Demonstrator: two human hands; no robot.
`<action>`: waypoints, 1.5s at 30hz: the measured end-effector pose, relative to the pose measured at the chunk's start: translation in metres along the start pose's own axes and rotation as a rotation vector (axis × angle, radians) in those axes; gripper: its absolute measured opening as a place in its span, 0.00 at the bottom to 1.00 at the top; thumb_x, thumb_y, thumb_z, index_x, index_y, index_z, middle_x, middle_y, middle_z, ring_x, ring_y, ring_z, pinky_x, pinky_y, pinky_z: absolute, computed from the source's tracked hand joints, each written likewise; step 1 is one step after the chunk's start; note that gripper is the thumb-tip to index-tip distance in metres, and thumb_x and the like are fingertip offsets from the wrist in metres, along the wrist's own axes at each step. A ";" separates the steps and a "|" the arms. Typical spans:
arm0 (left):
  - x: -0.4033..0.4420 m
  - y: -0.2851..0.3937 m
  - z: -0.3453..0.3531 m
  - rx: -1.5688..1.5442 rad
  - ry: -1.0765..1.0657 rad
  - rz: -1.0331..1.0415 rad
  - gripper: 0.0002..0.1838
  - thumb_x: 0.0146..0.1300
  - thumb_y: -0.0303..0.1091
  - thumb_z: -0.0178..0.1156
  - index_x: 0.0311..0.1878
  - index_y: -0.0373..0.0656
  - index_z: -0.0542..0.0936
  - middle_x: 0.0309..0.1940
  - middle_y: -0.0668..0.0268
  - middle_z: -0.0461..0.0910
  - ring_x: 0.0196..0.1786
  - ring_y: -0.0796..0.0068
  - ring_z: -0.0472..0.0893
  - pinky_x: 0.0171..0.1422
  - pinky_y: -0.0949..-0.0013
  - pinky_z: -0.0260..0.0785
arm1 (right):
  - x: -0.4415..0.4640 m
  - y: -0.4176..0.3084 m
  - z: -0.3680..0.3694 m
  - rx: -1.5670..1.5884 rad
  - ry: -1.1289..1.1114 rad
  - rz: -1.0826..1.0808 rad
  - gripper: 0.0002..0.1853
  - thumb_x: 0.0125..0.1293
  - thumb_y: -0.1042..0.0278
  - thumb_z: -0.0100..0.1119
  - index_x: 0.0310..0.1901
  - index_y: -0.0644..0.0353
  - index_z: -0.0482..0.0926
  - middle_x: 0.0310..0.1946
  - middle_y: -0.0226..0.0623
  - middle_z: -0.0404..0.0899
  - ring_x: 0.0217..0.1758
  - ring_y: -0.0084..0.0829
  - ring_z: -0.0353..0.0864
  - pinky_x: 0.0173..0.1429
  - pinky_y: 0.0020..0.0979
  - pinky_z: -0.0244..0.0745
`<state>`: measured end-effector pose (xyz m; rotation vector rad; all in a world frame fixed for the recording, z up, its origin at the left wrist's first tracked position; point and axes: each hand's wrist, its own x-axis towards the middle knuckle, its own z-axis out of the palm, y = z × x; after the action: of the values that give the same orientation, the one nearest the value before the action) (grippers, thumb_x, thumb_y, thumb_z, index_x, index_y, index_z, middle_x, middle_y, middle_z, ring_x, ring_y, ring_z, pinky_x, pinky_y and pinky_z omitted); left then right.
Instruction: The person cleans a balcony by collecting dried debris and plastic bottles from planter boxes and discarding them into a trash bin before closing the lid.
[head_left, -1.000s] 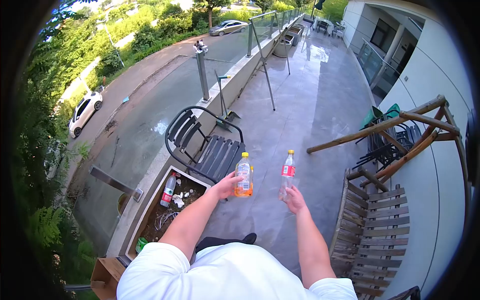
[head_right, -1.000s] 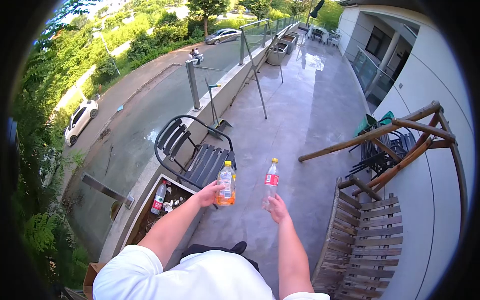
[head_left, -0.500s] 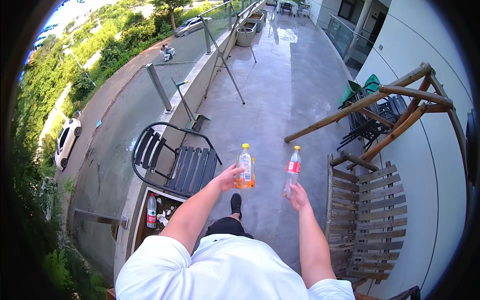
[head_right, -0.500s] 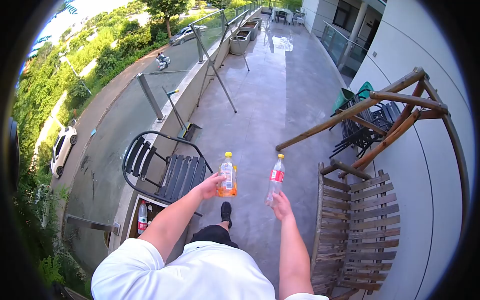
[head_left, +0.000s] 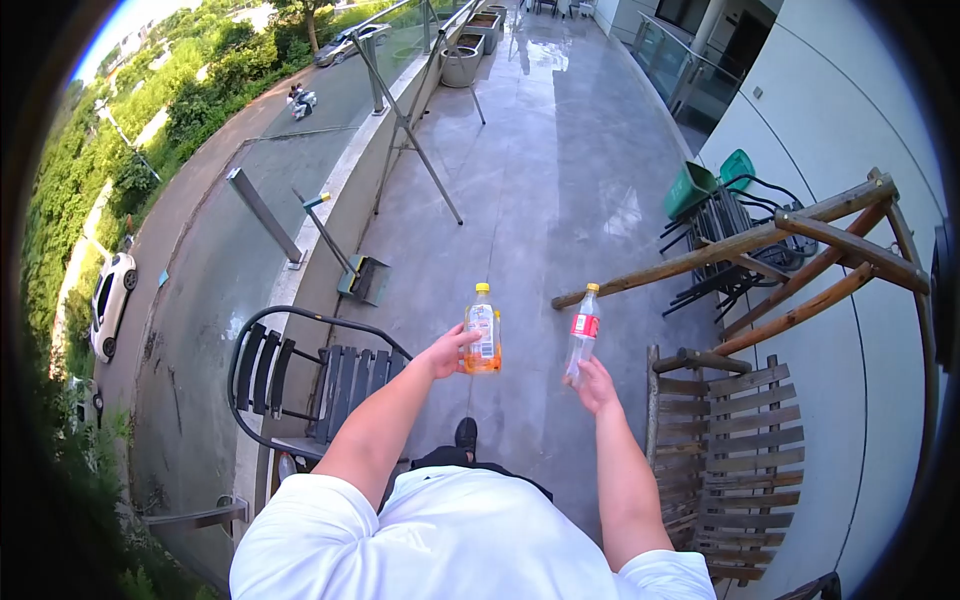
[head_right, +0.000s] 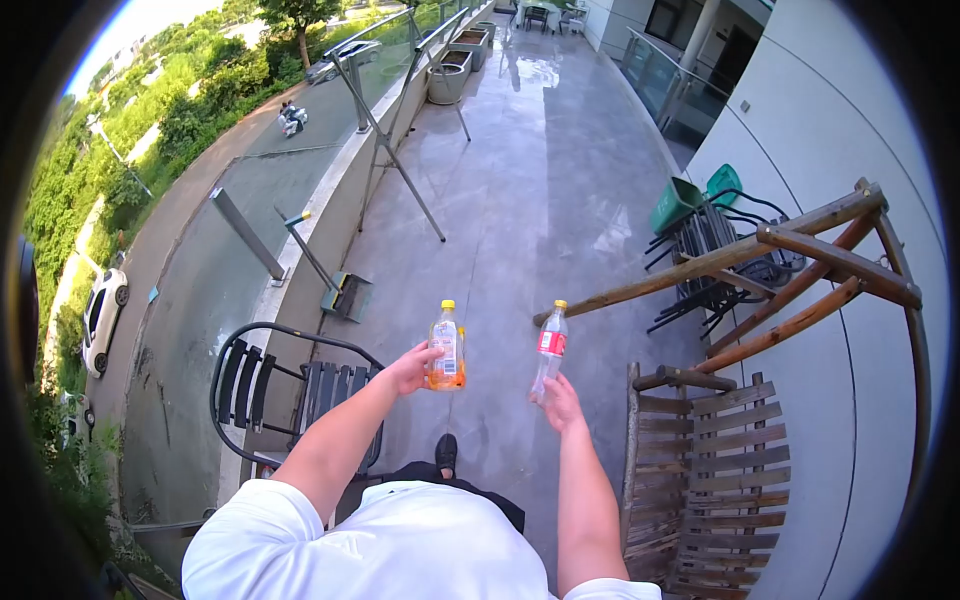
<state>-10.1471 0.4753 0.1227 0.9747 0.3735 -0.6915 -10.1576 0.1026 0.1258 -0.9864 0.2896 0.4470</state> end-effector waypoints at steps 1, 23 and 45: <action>0.011 0.017 -0.004 0.004 0.002 0.010 0.38 0.66 0.44 0.65 0.76 0.61 0.58 0.67 0.70 0.69 0.63 0.64 0.76 0.61 0.41 0.71 | 0.017 -0.007 0.005 0.007 -0.006 -0.008 0.20 0.69 0.69 0.58 0.62 0.59 0.72 0.45 0.40 0.81 0.46 0.36 0.81 0.47 0.41 0.80; 0.246 0.263 -0.002 0.007 0.132 0.055 0.35 0.66 0.45 0.65 0.73 0.57 0.61 0.65 0.68 0.71 0.65 0.61 0.76 0.60 0.41 0.73 | 0.356 -0.173 -0.001 0.047 -0.116 0.041 0.18 0.70 0.69 0.58 0.60 0.59 0.73 0.45 0.38 0.80 0.46 0.33 0.81 0.48 0.39 0.79; 0.566 0.515 0.052 0.062 0.037 0.019 0.38 0.68 0.47 0.63 0.77 0.60 0.57 0.67 0.69 0.69 0.64 0.63 0.75 0.61 0.42 0.70 | 0.660 -0.385 -0.023 -0.014 -0.004 0.018 0.19 0.70 0.67 0.59 0.60 0.57 0.73 0.45 0.38 0.81 0.46 0.35 0.81 0.47 0.40 0.78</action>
<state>-9.3827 0.4172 0.1443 1.0496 0.3764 -0.6723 -9.3951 0.0534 0.1125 -0.9975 0.2916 0.4678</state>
